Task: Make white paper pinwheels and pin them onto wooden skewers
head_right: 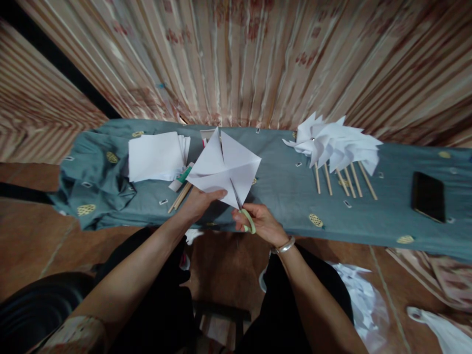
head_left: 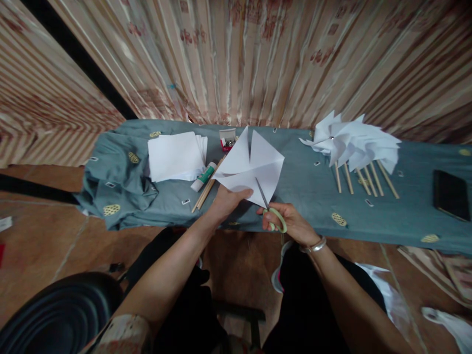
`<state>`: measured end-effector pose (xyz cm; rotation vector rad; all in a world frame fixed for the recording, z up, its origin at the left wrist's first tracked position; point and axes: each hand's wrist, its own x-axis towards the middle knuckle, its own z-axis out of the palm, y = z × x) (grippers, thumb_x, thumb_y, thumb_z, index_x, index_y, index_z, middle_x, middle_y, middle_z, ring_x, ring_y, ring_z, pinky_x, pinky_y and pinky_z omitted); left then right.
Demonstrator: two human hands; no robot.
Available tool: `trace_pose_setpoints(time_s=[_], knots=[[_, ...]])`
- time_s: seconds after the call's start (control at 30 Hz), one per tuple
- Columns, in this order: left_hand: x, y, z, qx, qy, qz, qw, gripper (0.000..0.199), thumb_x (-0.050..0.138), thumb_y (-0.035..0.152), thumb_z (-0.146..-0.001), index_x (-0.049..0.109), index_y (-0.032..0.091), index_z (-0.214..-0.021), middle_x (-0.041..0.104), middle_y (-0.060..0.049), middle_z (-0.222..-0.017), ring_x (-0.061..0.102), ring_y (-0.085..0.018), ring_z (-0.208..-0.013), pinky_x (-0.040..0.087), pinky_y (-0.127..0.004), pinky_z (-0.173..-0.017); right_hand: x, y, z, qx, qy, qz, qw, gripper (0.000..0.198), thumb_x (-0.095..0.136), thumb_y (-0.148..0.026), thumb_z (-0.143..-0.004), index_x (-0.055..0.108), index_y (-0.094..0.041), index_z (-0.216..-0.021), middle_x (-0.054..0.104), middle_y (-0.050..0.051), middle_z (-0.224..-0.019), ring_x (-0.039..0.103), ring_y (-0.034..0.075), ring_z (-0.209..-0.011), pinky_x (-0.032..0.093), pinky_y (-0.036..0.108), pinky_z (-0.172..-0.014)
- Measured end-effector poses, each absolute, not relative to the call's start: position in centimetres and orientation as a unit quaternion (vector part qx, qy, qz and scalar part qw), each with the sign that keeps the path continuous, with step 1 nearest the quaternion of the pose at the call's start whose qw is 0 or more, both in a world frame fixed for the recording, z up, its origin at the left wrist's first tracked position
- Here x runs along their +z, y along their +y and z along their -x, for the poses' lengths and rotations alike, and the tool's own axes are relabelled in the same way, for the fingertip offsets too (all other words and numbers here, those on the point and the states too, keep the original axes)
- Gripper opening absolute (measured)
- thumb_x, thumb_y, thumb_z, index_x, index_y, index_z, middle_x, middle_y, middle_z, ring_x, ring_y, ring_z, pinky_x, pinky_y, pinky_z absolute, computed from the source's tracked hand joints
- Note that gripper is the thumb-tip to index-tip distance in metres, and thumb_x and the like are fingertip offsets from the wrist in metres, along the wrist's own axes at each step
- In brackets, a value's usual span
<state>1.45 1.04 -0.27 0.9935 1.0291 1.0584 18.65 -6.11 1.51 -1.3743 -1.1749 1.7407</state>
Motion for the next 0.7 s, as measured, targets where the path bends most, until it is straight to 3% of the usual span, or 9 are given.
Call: trace_pose_setpoints(time_s=[0.4, 0.7], knots=[[-0.02, 1.00, -1.41, 0.460, 0.440, -0.448, 0.628, 0.030, 0.076, 0.025, -0.054, 0.063, 0.016, -0.080, 0.065, 0.000, -0.079, 0.056, -0.014, -0.070, 0.047, -0.027, -0.067, 1.56, -6.34, -18.71, 0.667, -0.452, 0.502, 0.313, 0.056, 0.071, -0.068, -0.066, 0.066, -0.016, -0.083, 0.065, 0.001, -0.063, 0.051, 0.008, -0.051, 0.039, 0.021, -0.048], [0.24, 0.99, -1.46, 0.438, 0.413, -0.470, 0.645, 0.020, 0.072, 0.027, -0.059, 0.056, 0.017, -0.066, 0.059, 0.003, -0.057, 0.051, -0.012, -0.052, 0.044, -0.025, -0.052, 1.40, -6.26, -18.56, 0.654, -0.463, 0.508, 0.317, 0.053, 0.072, -0.066, -0.065, 0.066, -0.016, -0.083, 0.063, 0.000, -0.061, 0.050, 0.008, -0.050, 0.039, 0.021, -0.048]])
